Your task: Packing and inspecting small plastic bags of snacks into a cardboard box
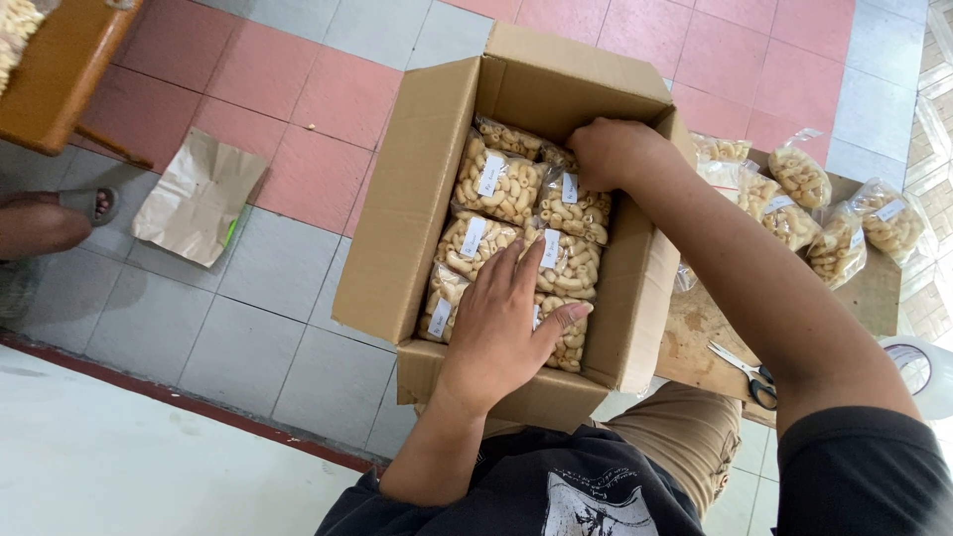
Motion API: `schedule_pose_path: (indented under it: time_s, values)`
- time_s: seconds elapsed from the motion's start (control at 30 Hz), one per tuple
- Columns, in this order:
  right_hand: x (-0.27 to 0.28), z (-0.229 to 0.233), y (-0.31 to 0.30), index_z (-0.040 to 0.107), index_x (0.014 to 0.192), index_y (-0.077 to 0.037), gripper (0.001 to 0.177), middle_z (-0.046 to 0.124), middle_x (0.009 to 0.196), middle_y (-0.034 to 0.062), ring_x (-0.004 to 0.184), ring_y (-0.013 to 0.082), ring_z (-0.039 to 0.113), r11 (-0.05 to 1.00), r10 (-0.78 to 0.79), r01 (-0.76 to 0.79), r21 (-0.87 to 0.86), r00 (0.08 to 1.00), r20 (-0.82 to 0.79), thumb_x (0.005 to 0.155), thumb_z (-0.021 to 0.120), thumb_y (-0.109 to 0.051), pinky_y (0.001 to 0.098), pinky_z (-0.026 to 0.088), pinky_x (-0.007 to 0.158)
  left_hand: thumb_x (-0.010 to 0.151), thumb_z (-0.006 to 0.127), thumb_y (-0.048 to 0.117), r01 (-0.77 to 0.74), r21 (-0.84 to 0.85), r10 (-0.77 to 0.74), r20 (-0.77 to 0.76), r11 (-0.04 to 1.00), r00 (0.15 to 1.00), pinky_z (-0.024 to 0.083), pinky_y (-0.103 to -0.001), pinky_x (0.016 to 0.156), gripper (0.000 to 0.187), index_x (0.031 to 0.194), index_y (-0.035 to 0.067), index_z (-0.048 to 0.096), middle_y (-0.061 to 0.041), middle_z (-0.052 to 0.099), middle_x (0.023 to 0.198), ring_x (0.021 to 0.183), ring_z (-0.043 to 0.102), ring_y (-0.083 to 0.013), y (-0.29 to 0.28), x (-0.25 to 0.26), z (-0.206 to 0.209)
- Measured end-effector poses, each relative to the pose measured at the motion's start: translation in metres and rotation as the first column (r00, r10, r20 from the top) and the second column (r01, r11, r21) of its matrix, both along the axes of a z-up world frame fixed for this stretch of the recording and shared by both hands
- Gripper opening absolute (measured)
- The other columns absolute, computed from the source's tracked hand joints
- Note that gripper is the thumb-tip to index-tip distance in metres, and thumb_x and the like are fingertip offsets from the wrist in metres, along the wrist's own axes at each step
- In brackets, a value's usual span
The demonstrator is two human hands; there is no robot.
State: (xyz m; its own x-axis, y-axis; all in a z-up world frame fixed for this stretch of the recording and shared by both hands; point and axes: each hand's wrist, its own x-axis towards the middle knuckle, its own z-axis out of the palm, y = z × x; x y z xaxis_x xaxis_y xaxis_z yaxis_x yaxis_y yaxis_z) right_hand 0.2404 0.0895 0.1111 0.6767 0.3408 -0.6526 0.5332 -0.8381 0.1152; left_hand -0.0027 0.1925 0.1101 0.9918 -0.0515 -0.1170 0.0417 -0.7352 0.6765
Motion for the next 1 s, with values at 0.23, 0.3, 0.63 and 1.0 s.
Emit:
schedule_pose_path:
  time_s: [0.23,0.3,0.63,1.0]
  values:
    - [0.002,-0.019,-0.025,0.071,0.100,-0.006,0.022,0.072,0.092,0.0182,0.082,0.0394,0.071,0.931,0.085,-0.216,0.294,0.912,0.401,0.090,0.057,-0.020,0.0510,0.059,0.059,0.098,0.045,0.064,-0.035,0.042,0.034,0.027,0.999,0.999,0.027,-0.055,0.119,0.085,0.157,0.005,0.033,-0.028,0.037,0.159,0.148,0.033,-0.0439,-0.003,-0.004,0.000]
    - [-0.003,-0.013,-0.039,0.078,0.111,-0.012,0.035,0.079,0.099,0.0063,0.087,0.0326,0.073,0.667,0.013,-0.391,0.634,0.857,0.515,0.084,0.055,-0.008,0.0490,0.059,0.063,0.098,0.049,0.062,-0.068,0.067,0.052,0.217,0.995,0.975,0.032,-0.055,0.117,0.082,0.153,0.002,0.040,-0.030,0.043,0.156,0.144,0.040,-0.0451,-0.006,-0.005,-0.005]
    - [-0.073,0.015,-0.208,0.078,0.112,0.007,0.034,0.077,0.104,0.0182,0.089,0.0269,0.074,0.156,-0.342,-0.377,0.913,0.847,0.408,0.093,0.052,0.021,0.0342,0.058,0.072,0.103,0.057,0.040,0.181,-0.192,-0.071,0.470,0.965,0.880,0.043,-0.051,0.120,0.055,0.143,0.002,0.054,-0.020,0.057,0.148,0.140,0.055,-0.0374,-0.093,-0.024,0.023]
    - [-0.126,-0.165,-0.271,0.073,0.121,-0.012,0.048,0.067,0.120,0.0171,0.110,0.0425,0.065,0.428,-0.613,-0.152,0.891,0.675,0.410,0.075,0.086,-0.015,0.0511,0.056,0.090,0.097,0.062,0.048,-0.007,-0.686,0.009,-0.001,0.728,1.000,0.036,-0.059,0.120,0.083,0.159,0.001,0.031,-0.034,0.022,0.164,0.153,0.026,-0.0481,-0.204,-0.027,-0.030]
